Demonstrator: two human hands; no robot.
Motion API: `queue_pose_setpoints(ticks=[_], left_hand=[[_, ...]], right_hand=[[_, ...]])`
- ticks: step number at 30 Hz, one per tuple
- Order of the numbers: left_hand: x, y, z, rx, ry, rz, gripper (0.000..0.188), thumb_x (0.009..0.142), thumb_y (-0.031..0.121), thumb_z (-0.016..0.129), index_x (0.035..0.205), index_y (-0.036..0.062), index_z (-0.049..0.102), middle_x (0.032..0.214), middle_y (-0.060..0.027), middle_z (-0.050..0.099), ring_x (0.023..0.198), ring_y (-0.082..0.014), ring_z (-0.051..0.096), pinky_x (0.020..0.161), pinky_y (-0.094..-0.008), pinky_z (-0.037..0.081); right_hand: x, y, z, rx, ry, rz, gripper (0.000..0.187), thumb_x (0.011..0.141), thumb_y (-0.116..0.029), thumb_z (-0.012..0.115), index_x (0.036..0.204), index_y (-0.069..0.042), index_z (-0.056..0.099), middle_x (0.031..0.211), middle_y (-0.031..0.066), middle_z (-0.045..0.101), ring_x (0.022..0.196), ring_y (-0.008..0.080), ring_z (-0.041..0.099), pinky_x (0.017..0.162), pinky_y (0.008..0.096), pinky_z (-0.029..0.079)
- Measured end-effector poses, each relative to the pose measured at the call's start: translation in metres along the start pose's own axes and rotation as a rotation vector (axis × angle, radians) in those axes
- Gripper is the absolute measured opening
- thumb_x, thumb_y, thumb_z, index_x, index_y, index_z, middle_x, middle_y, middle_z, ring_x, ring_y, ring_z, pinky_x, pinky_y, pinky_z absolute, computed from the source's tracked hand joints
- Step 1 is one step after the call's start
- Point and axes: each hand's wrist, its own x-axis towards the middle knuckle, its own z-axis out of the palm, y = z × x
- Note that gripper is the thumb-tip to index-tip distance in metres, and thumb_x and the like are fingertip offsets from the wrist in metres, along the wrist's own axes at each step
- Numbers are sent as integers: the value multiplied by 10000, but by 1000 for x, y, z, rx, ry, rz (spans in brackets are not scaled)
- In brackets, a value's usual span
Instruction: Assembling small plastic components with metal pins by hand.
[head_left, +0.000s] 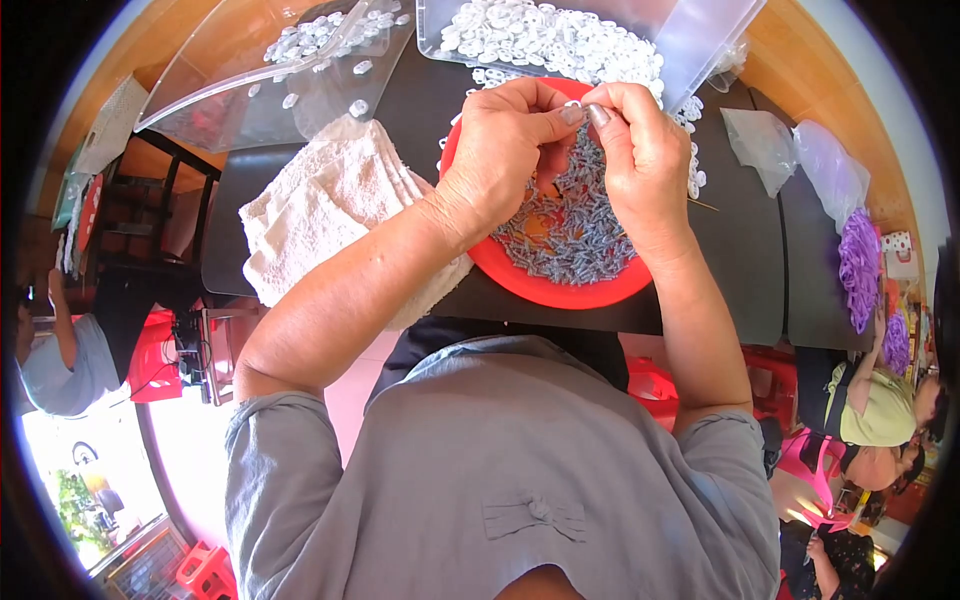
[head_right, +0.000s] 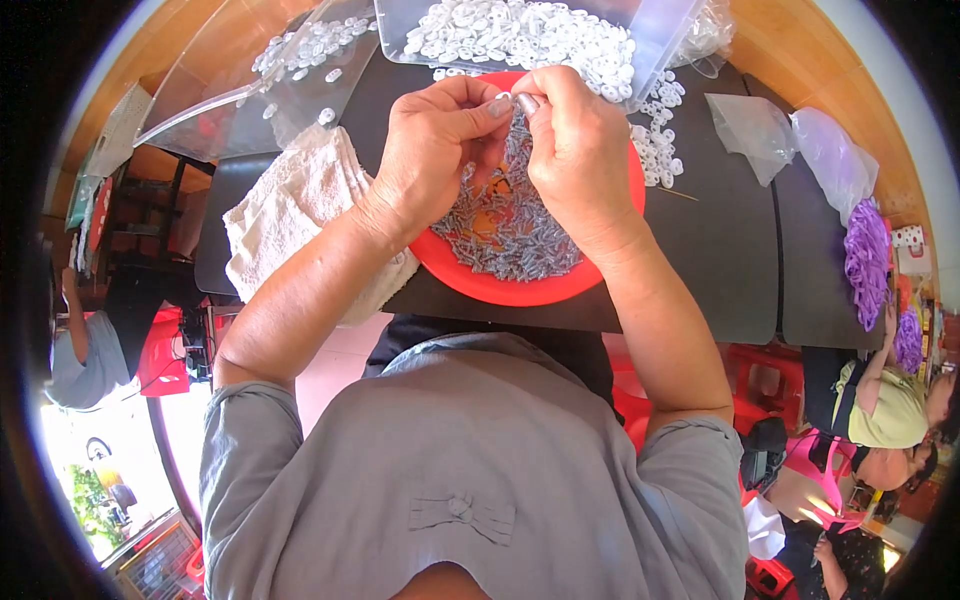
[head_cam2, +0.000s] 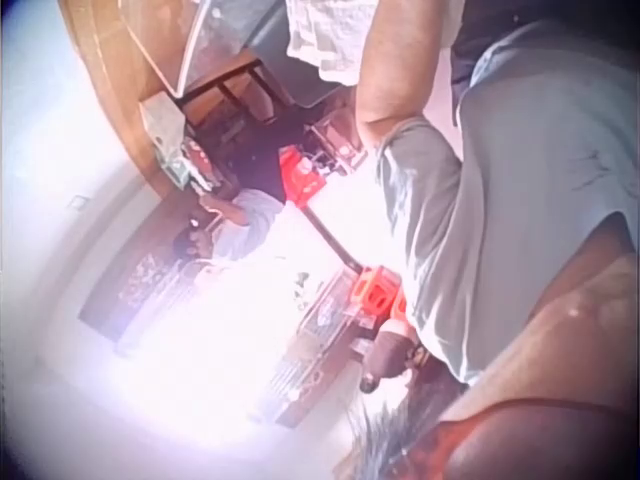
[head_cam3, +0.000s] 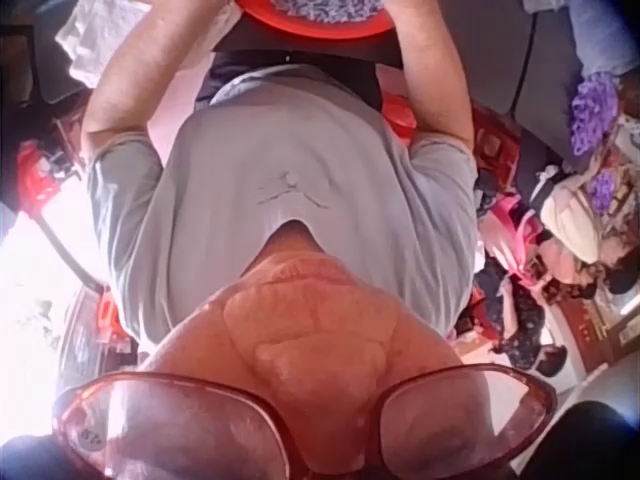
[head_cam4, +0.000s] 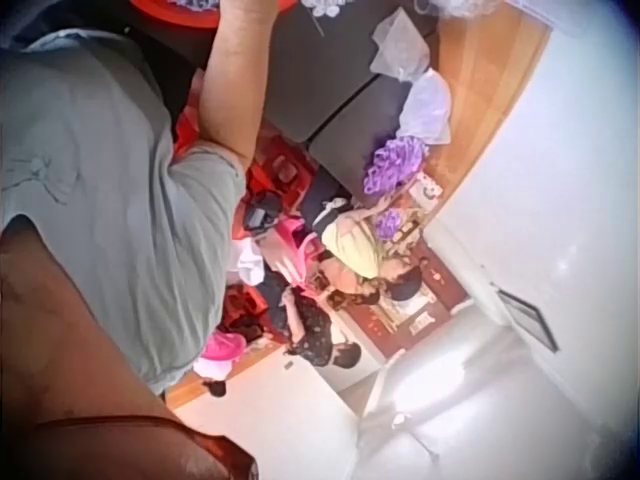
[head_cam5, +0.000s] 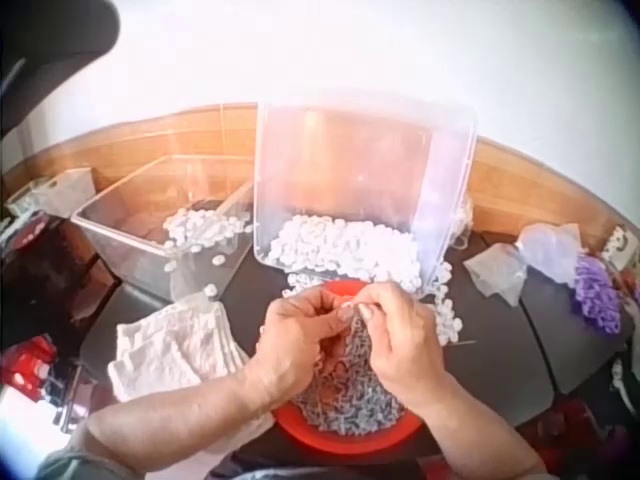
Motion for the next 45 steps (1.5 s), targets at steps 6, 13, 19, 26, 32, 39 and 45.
queue_pose_setpoints(ticks=[6, 13, 19, 26, 32, 39, 45], left_hand=[[0, 2, 0, -45, -9, -14, 139, 905, 100, 636, 846, -16, 587, 675, -43, 586, 495, -92, 527, 402, -230, 402], [0, 3, -1, 39, -11, -19, 136, 911, 105, 624, 859, -17, 594, 673, -38, 588, 497, -87, 528, 412, -226, 417], [-2, -1, 2, 136, 28, 30, 115, 915, 100, 618, 876, -7, 602, 681, -25, 585, 520, -83, 527, 423, -221, 408], [-5, -9, 4, 332, 111, 233, 68, 860, 21, 632, 831, -31, 601, 690, -50, 600, 569, -92, 541, 509, -253, 446], [-3, -19, 5, 412, 155, 369, 53, 831, -2, 642, 817, -21, 594, 669, -66, 588, 611, -103, 543, 539, -283, 441], [-3, -8, 1, 255, 129, 42, 88, 863, 45, 617, 808, -20, 594, 667, -47, 578, 542, -110, 529, 491, -261, 426], [0, -18, 6, 136, 158, -29, 124, 896, 115, 615, 844, 4, 592, 619, -20, 549, 449, -79, 484, 370, -229, 342]], right_hand=[[1, -1, -4, 57, 7, 70, 74, 887, 18, 601, 952, -6, 625, 771, 65, 658, 660, 142, 615, 617, 264, 490], [1, 1, -8, -152, -41, -51, 80, 875, 23, 601, 942, -19, 610, 770, 108, 652, 664, 212, 640, 602, 301, 485], [-2, -1, -2, -158, -51, -59, 110, 849, 62, 578, 923, -18, 569, 747, 124, 623, 650, 280, 627, 592, 337, 477], [-3, -3, 0, -68, -61, -19, 148, 819, 109, 546, 915, -2, 560, 783, 136, 633, 684, 285, 636, 612, 345, 487], [-7, -5, 5, -45, -23, 3, 177, 806, 134, 523, 917, 4, 568, 802, 148, 636, 715, 276, 643, 638, 332, 499], [6, 5, -13, 119, -207, 255, 150, 870, 12, 571, 1003, -5, 638, 712, 8, 594, 660, 109, 567, 600, 254, 453], [63, 75, -25, -302, -289, 282, 138, 859, -103, 607, 957, -65, 697, 718, 44, 635, 674, 139, 589, 616, 286, 455]])
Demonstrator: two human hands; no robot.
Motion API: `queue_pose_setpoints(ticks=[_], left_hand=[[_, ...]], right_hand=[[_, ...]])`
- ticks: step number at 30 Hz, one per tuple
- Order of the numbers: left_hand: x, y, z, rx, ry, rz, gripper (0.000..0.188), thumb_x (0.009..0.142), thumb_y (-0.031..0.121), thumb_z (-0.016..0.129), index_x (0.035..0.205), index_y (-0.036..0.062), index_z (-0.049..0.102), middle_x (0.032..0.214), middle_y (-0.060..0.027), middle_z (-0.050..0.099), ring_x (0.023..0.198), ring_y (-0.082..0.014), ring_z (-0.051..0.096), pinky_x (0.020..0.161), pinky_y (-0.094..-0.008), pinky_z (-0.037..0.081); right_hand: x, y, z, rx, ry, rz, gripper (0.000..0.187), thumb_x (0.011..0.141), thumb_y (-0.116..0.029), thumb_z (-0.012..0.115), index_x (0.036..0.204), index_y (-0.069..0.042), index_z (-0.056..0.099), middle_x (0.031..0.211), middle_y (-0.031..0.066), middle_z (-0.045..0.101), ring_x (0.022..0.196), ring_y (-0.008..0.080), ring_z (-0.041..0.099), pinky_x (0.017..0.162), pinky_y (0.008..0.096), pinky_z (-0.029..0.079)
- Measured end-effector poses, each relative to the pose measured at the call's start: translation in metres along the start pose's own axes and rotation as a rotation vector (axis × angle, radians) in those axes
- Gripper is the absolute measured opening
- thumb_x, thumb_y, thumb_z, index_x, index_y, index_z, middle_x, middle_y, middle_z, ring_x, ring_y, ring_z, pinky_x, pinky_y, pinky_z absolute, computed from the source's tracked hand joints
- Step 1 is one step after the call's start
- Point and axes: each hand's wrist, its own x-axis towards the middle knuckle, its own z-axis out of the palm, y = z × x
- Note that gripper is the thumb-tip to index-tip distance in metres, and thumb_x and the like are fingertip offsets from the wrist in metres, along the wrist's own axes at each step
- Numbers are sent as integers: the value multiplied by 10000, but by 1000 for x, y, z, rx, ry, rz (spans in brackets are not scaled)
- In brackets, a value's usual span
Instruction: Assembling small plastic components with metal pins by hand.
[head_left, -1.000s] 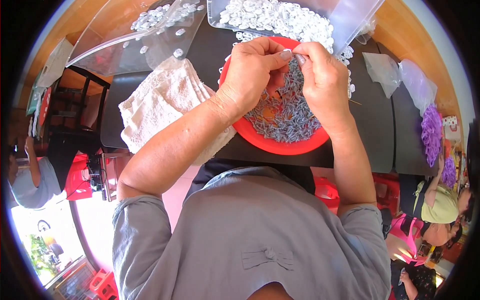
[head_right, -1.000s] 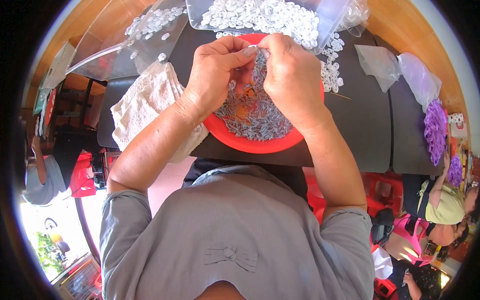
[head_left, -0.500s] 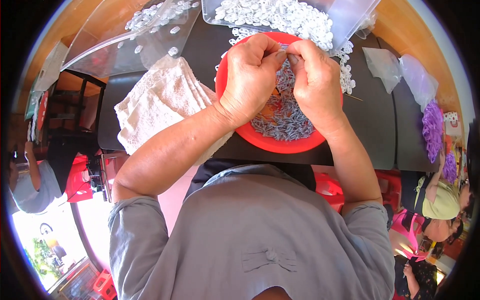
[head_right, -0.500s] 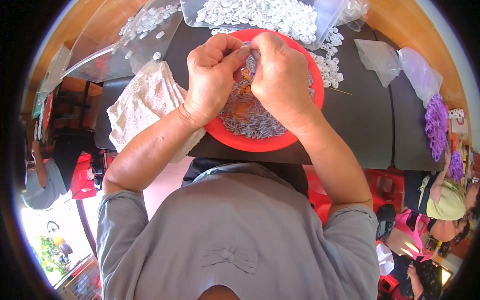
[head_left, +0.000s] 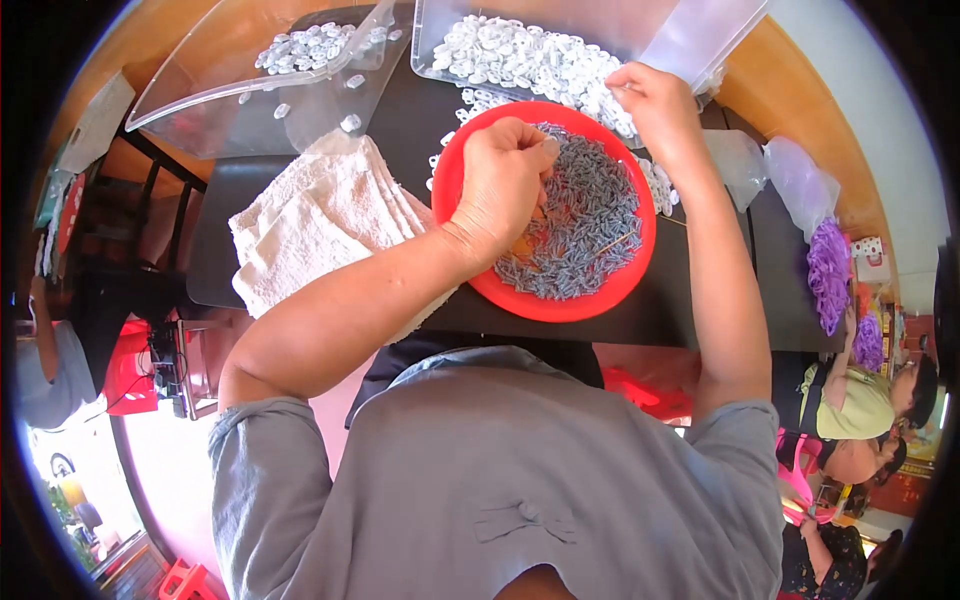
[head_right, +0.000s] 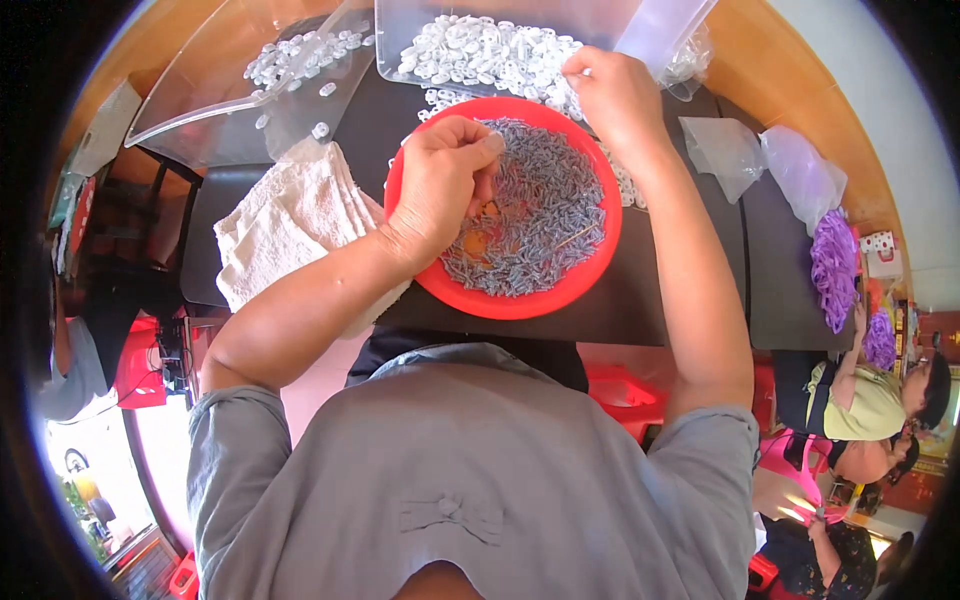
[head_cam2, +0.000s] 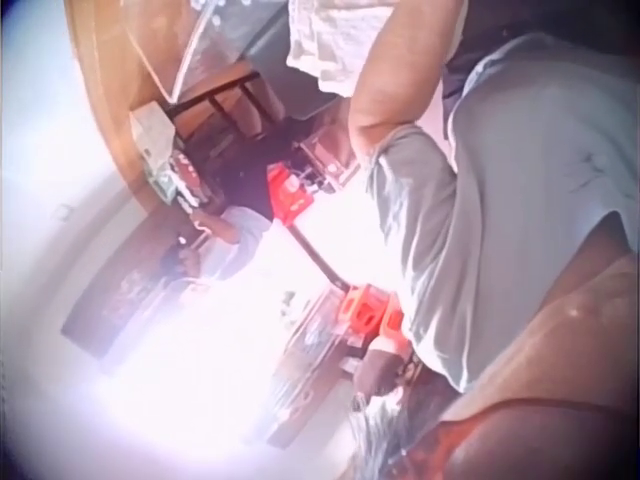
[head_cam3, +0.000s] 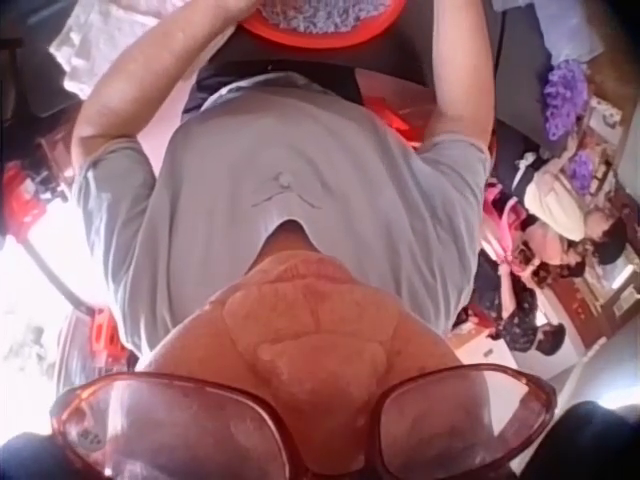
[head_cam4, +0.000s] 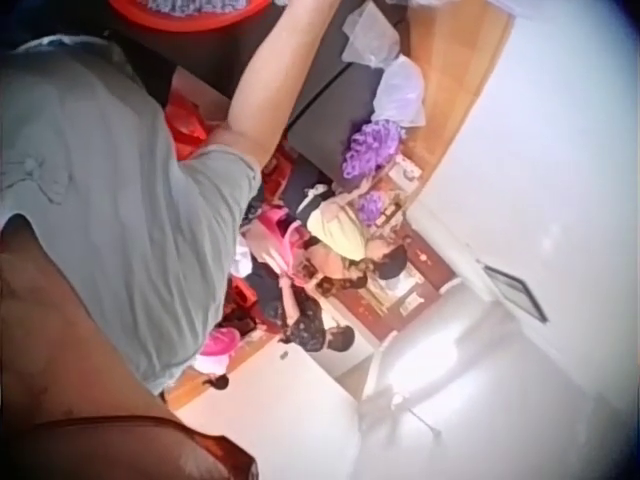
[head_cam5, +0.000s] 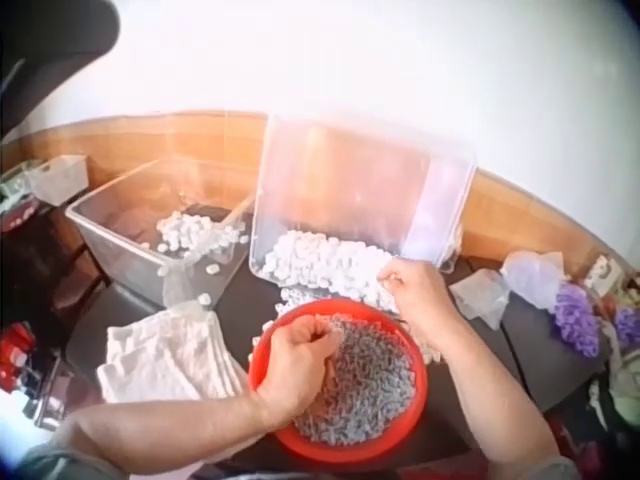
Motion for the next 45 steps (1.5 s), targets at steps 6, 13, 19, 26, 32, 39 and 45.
queue_pose_setpoints(ticks=[6, 13, 19, 26, 32, 39, 45], left_hand=[[3, 0, -2, -3, -2, -16, 128, 893, 108, 614, 815, 12, 586, 615, -16, 544, 429, -78, 473, 368, -227, 336], [6, 2, -3, -5, 14, 2, 118, 888, 106, 616, 816, 15, 593, 611, -10, 545, 438, -73, 483, 370, -222, 336], [7, 13, -10, -85, 1, 3, 125, 888, 111, 624, 832, 2, 595, 632, -17, 559, 456, -80, 501, 374, -219, 340], [22, 29, -26, -400, 119, 68, 96, 869, 65, 582, 847, -29, 575, 763, -101, 603, 669, -181, 602, 591, -308, 482], [19, 20, -24, -591, -43, -110, 145, 943, 141, 506, 942, 5, 556, 864, -113, 606, 829, -205, 592, 720, -328, 463], [11, 28, -20, -709, -6, -15, 106, 898, 92, 547, 930, -9, 546, 870, -135, 609, 806, -232, 579, 743, -375, 505], [9, 28, -17, -698, 21, -34, 79, 883, 63, 557, 884, -16, 564, 833, -127, 618, 764, -229, 578, 719, -371, 505]], right_hand=[[54, -1, 32, -386, -201, -80, 161, 774, -108, 612, 910, -95, 699, 868, 118, 697, 836, 313, 659, 723, 411, 500], [54, 11, 39, -497, -276, -185, 118, 744, -93, 571, 819, -86, 661, 857, 140, 684, 840, 344, 653, 704, 473, 489], [39, 7, 32, -428, -129, -198, 135, 811, -168, 624, 913, -79, 629, 848, 133, 676, 841, 349, 647, 700, 481, 484], [-41, -72, -6, 28, -195, -391, 121, 843, -29, 589, 962, -34, 571, 821, 130, 646, 791, 282, 664, 667, 359, 504], [-66, -89, 27, 145, -139, -475, 186, 820, 80, 558, 997, 24, 568, 933, 126, 622, 859, 265, 642, 737, 320, 506], [-73, -115, 40, 820, -54, 17, 127, 889, 23, 594, 1005, 23, 645, 927, 33, 647, 810, 95, 599, 718, 233, 490], [-77, -111, 30, 855, -153, 194, 105, 877, -91, 649, 951, -16, 652, 825, 12, 655, 717, 61, 587, 588, 210, 430]])
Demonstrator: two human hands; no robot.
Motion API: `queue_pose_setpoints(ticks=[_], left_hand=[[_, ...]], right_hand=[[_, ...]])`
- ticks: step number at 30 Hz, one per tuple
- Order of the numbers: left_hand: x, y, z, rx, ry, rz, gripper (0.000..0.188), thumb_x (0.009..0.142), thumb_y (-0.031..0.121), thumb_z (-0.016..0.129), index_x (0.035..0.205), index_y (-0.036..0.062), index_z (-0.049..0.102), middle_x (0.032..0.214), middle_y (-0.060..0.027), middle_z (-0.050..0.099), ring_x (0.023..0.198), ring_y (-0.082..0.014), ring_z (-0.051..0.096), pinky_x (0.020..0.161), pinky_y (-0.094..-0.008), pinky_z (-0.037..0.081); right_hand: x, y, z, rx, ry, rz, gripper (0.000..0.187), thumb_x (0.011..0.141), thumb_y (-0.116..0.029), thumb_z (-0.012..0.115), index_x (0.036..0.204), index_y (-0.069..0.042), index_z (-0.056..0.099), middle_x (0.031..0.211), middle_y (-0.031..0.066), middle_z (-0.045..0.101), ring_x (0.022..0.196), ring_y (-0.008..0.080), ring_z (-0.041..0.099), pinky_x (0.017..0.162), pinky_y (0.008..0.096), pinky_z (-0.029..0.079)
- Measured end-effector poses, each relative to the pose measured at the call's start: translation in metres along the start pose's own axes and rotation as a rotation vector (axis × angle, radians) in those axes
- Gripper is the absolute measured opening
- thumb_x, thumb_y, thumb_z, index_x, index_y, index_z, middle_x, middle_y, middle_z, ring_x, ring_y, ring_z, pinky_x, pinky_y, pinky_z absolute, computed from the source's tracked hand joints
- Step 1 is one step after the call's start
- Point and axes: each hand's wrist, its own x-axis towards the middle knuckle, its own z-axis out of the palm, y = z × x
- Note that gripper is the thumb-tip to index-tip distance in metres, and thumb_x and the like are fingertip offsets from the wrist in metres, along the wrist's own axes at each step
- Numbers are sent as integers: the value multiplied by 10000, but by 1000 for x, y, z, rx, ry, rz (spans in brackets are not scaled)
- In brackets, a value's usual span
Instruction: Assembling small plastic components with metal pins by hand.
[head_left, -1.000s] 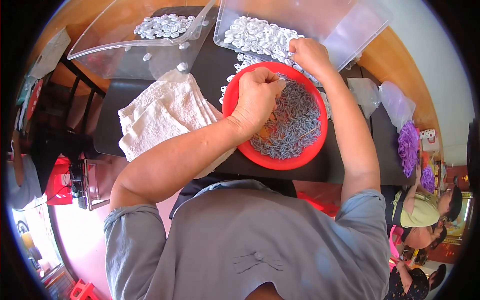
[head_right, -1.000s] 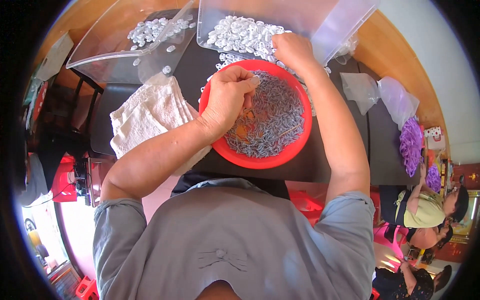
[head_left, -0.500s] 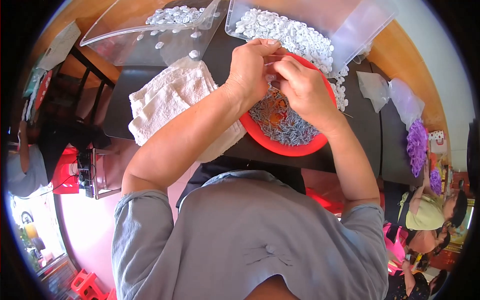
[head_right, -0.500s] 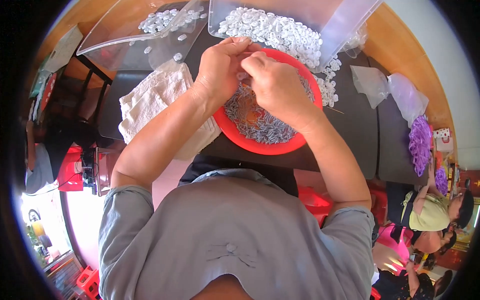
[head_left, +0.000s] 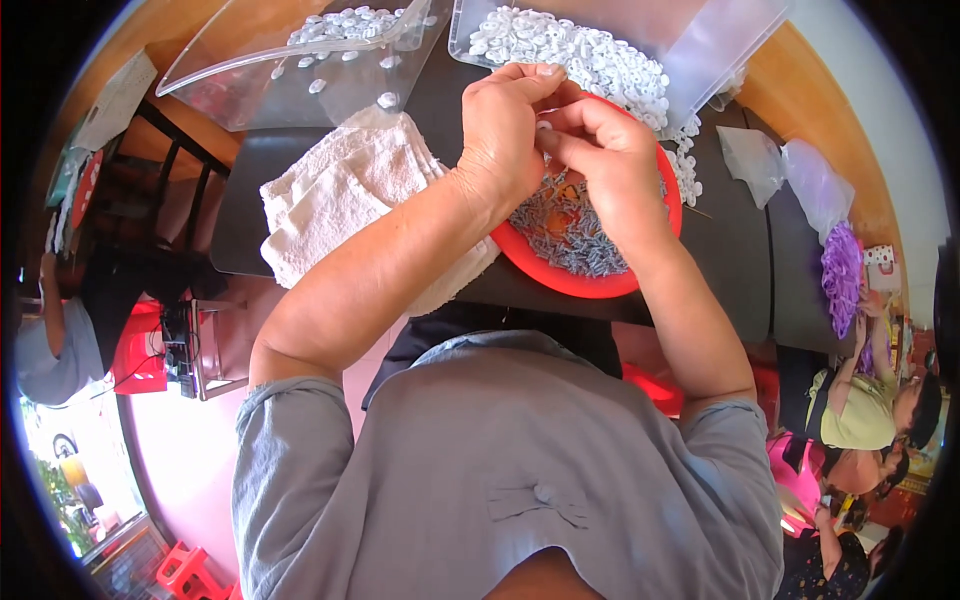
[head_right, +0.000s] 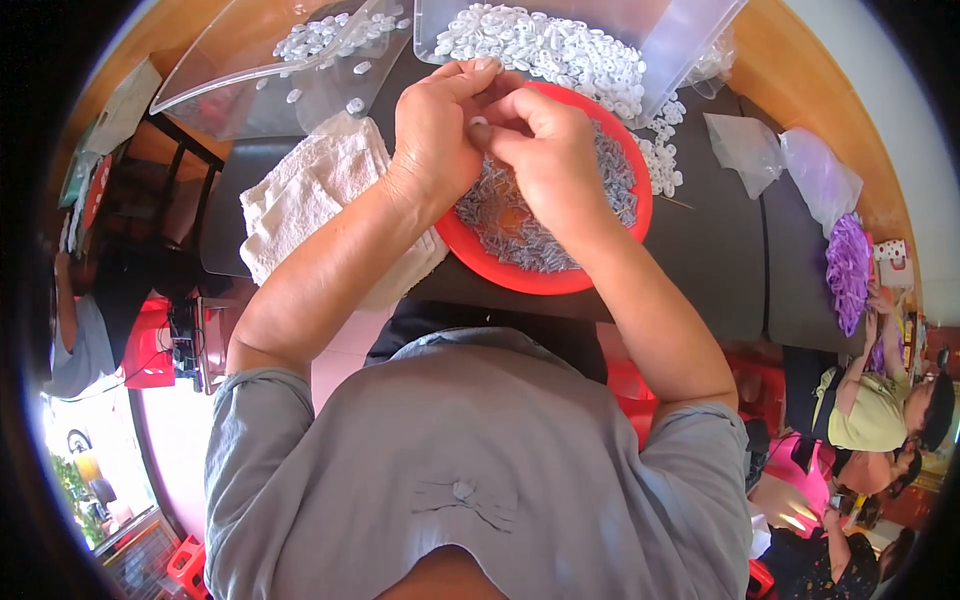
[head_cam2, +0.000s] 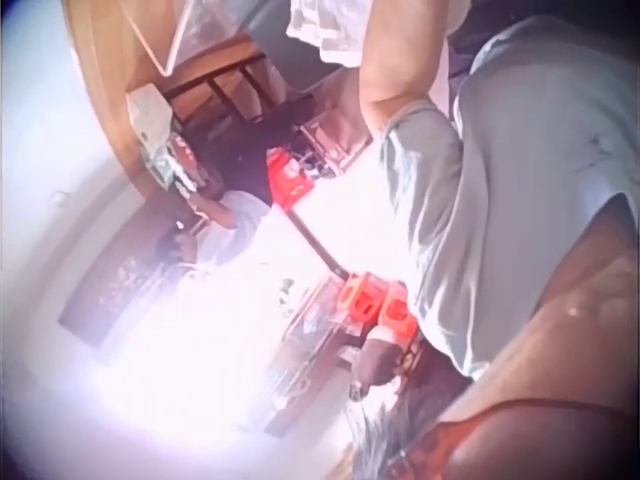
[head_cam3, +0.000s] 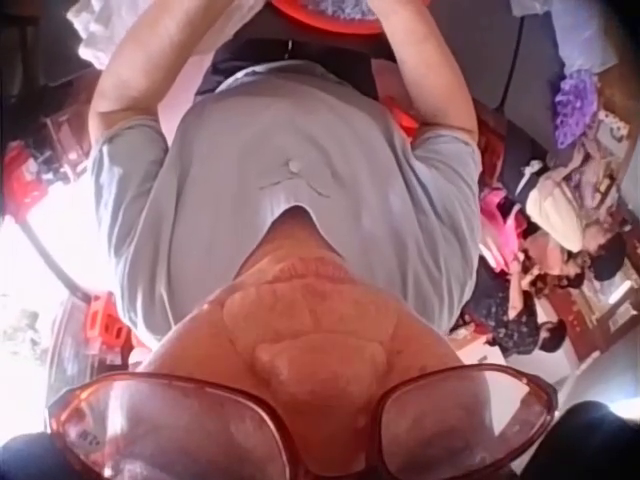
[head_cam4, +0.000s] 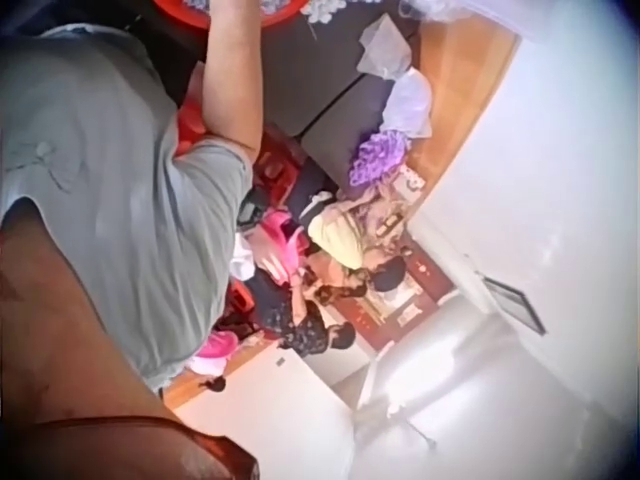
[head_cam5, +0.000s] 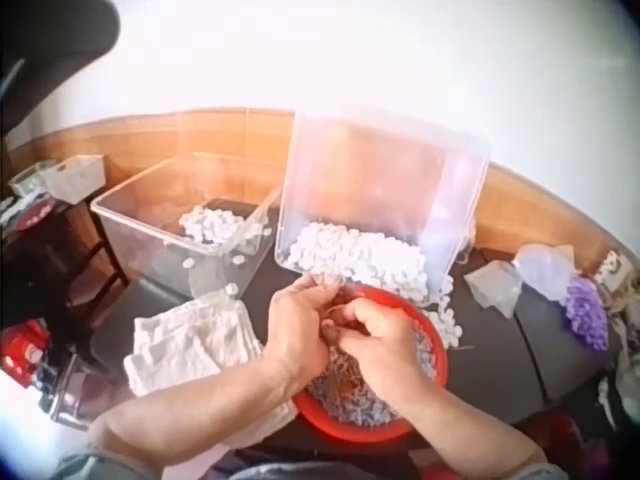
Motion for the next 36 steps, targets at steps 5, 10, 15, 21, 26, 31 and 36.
queue_pose_setpoints(ticks=[5, 10, 15, 21, 26, 31, 36], left_hand=[[-1, -1, -1, 286, -85, 229, 103, 846, 71, 614, 821, -27, 599, 733, -103, 632, 637, -177, 598, 641, -309, 506], [-7, -3, -3, 477, -145, 238, 152, 869, 109, 608, 899, -40, 613, 774, -87, 631, 678, -167, 621, 645, -296, 516], [-6, -8, -3, 603, -151, 340, 169, 869, 130, 627, 886, -38, 620, 734, -63, 633, 634, -123, 603, 604, -266, 508], [-6, -11, -3, 622, -148, 329, 160, 870, 122, 635, 889, -37, 623, 724, -68, 630, 620, -119, 599, 568, -254, 501], [-6, -12, -2, 589, -149, 346, 154, 861, 110, 618, 843, -42, 601, 674, -41, 591, 581, -90, 544, 515, -242, 460], [-7, -12, -1, 604, -157, 361, 153, 863, 109, 613, 847, -42, 603, 674, -41, 591, 580, -86, 541, 510, -237, 456], [-8, -13, -2, 623, -158, 373, 160, 865, 116, 617, 847, -42, 605, 679, -41, 596, 583, -81, 541, 512, -233, 457]], right_hand=[[21, -7, -49, 78, 13, 27, 179, 910, -169, 606, 980, -9, 640, 803, 27, 645, 692, 105, 598, 607, 222, 414], [26, -3, -62, 99, -35, 63, 203, 916, -190, 600, 989, -5, 639, 797, 43, 643, 665, 121, 603, 589, 219, 407], [24, -1, -66, 98, -36, 41, 194, 914, -180, 602, 974, -2, 650, 787, 39, 647, 650, 114, 600, 572, 213, 400], [22, -4, -62, 71, -18, 29, 184, 906, -176, 617, 944, -3, 666, 762, 23, 642, 640, 100, 592, 556, 207, 392], [20, -2, -60, 80, -4, -3, 172, 898, -170, 630, 936, -7, 673, 754, 19, 642, 633, 94, 591, 546, 203, 388], [20, -1, -58, 35, 12, -33, 167, 896, -168, 635, 931, -10, 676, 748, 18, 643, 633, 88, 591, 542, 200, 386], [19, 0, -57, 29, 21, -44, 166, 896, -169, 635, 928, -11, 674, 745, 18, 641, 636, 86, 590, 544, 201, 384]])
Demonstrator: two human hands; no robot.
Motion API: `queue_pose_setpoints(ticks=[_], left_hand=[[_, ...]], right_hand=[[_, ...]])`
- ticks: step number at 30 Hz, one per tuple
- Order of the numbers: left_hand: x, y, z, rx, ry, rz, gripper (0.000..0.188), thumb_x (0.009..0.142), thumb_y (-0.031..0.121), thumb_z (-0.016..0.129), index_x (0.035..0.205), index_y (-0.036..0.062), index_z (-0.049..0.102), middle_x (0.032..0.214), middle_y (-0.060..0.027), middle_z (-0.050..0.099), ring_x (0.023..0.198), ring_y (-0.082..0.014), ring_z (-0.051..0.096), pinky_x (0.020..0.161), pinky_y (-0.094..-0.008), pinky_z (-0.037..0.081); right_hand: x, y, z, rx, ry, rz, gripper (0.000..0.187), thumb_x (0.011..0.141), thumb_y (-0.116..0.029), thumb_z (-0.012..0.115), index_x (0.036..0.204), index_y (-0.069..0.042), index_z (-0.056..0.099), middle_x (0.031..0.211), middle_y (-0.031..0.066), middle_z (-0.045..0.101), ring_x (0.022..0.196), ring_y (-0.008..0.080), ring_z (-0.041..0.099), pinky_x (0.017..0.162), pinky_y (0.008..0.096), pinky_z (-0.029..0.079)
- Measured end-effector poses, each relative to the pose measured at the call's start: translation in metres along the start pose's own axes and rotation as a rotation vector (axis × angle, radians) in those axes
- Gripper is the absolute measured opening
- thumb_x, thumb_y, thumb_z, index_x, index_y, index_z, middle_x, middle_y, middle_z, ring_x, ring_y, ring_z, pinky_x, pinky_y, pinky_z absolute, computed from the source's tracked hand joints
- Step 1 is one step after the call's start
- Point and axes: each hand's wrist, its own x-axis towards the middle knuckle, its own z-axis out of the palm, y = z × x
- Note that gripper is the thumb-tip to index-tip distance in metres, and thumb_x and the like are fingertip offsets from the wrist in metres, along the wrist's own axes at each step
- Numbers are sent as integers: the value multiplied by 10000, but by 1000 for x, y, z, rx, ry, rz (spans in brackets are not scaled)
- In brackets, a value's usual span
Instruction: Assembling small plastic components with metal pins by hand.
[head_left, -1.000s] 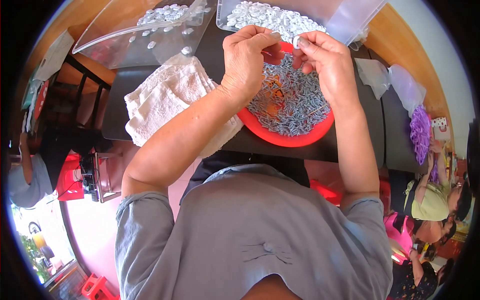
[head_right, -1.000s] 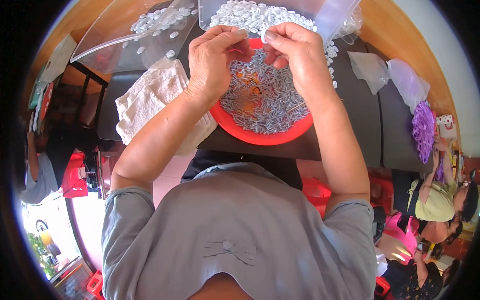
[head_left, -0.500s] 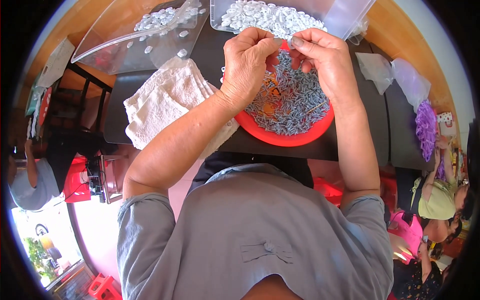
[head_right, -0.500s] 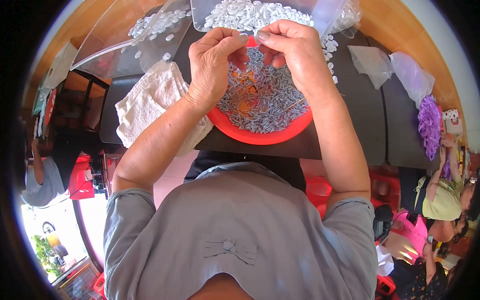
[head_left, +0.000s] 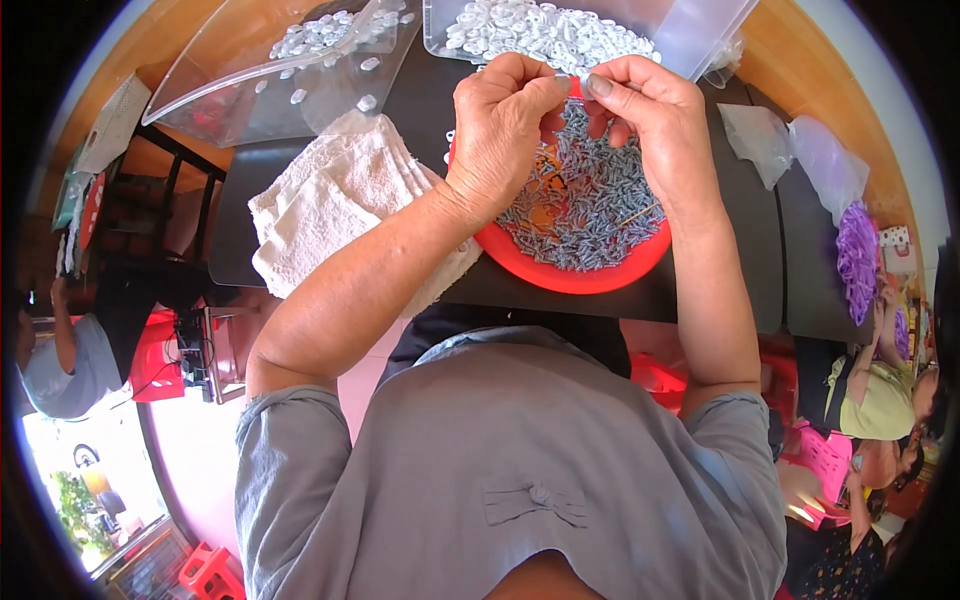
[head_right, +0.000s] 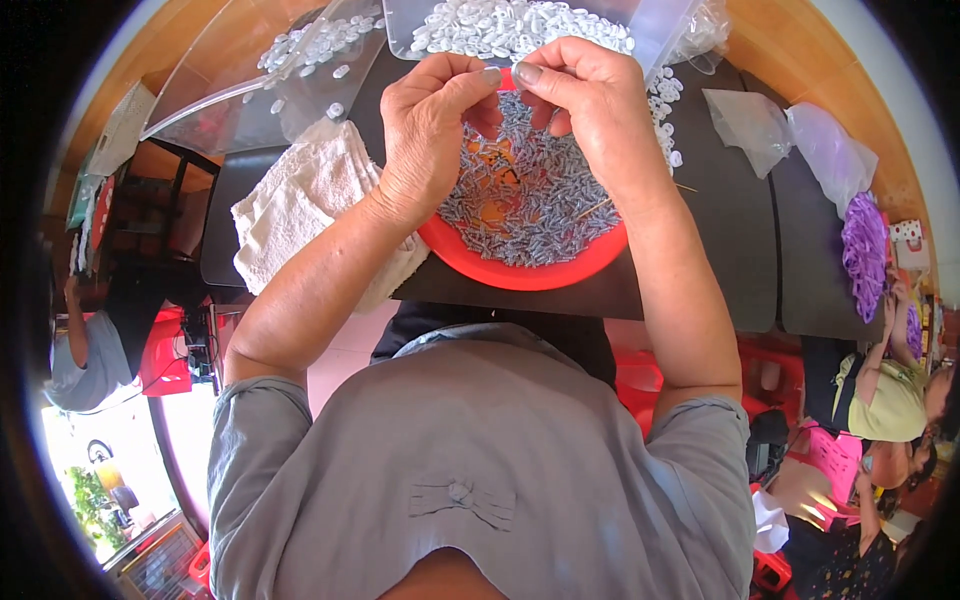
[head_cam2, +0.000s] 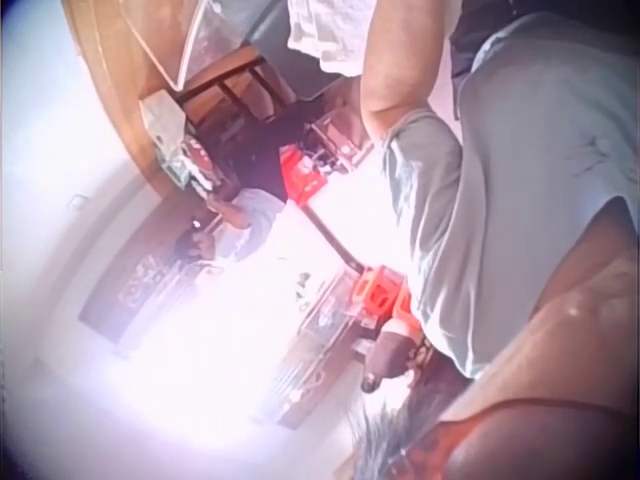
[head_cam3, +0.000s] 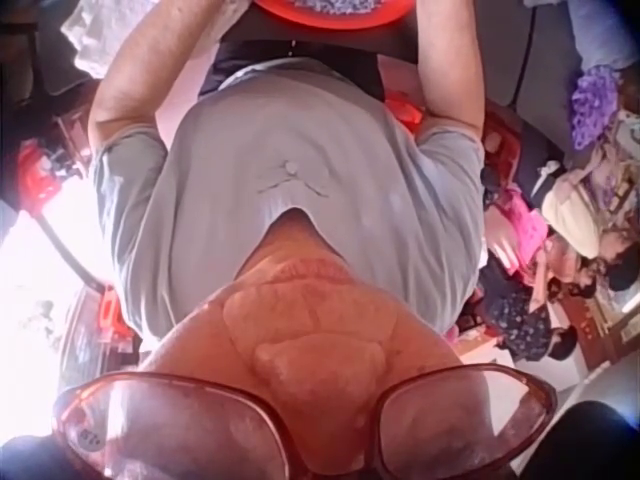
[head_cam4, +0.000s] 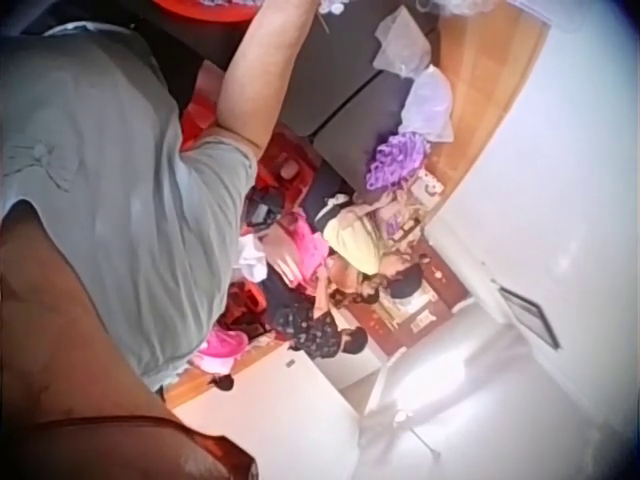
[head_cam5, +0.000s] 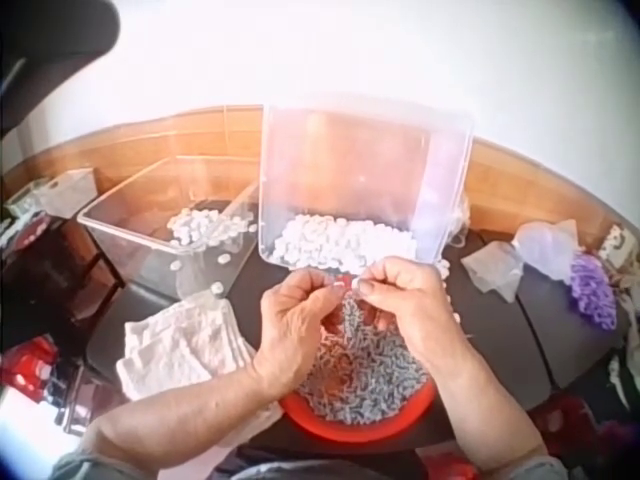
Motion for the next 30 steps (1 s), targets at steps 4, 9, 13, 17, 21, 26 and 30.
queue_pose_setpoints(ticks=[4, 9, 13, 17, 21, 26, 30], left_hand=[[-1, 0, 0, 46, 1, 30, 165, 866, 122, 623, 852, -42, 606, 681, -38, 596, 586, -77, 542, 513, -231, 462], [-1, -1, 1, 10, 1, 2, 164, 866, 123, 627, 857, -40, 610, 680, -34, 596, 588, -73, 542, 508, -230, 465], [-2, 0, 1, 18, -9, 14, 151, 870, 112, 623, 858, -38, 612, 676, -33, 596, 589, -71, 543, 513, -225, 464], [-3, 0, 1, -6, -76, 21, 151, 887, 116, 629, 862, -32, 616, 677, -35, 600, 579, -73, 545, 517, -219, 460], [0, 4, 3, -75, -118, -49, 153, 884, 117, 674, 882, -27, 621, 698, -40, 619, 582, -76, 559, 513, -214, 464], [2, 11, 5, -116, -176, -48, 166, 822, 32, 727, 946, -32, 637, 732, -48, 641, 589, -76, 572, 513, -209, 475], [5, 9, 2, -55, -298, -47, 239, 777, -13, 755, 993, -32, 655, 751, -57, 660, 597, -71, 583, 503, -210, 479]], right_hand=[[-2, 2, 2, 27, 10, 1, 171, 904, -170, 627, 946, -8, 666, 757, 21, 642, 640, 90, 593, 547, 202, 383], [-1, 4, -1, 126, -20, 48, 175, 914, -169, 616, 959, -6, 660, 761, 24, 642, 642, 93, 594, 548, 204, 388], [-2, 2, 0, 79, -22, 24, 171, 918, -166, 611, 954, -6, 659, 758, 26, 639, 643, 95, 595, 547, 202, 390], [0, 4, -3, 70, -79, -13, 177, 920, -173, 614, 949, -4, 657, 754, 29, 636, 639, 98, 595, 541, 201, 391], [2, 2, -10, 121, -80, 23, 196, 923, -192, 614, 928, 0, 650, 744, 34, 630, 632, 102, 593, 529, 205, 396], [3, 5, -25, 154, -135, 62, 220, 924, -213, 614, 921, 5, 644, 724, 35, 620, 611, 110, 598, 513, 199, 397], [2, 4, -30, 165, -254, 108, 237, 921, -230, 617, 915, 5, 641, 702, 33, 614, 565, 109, 594, 481, 182, 387]])
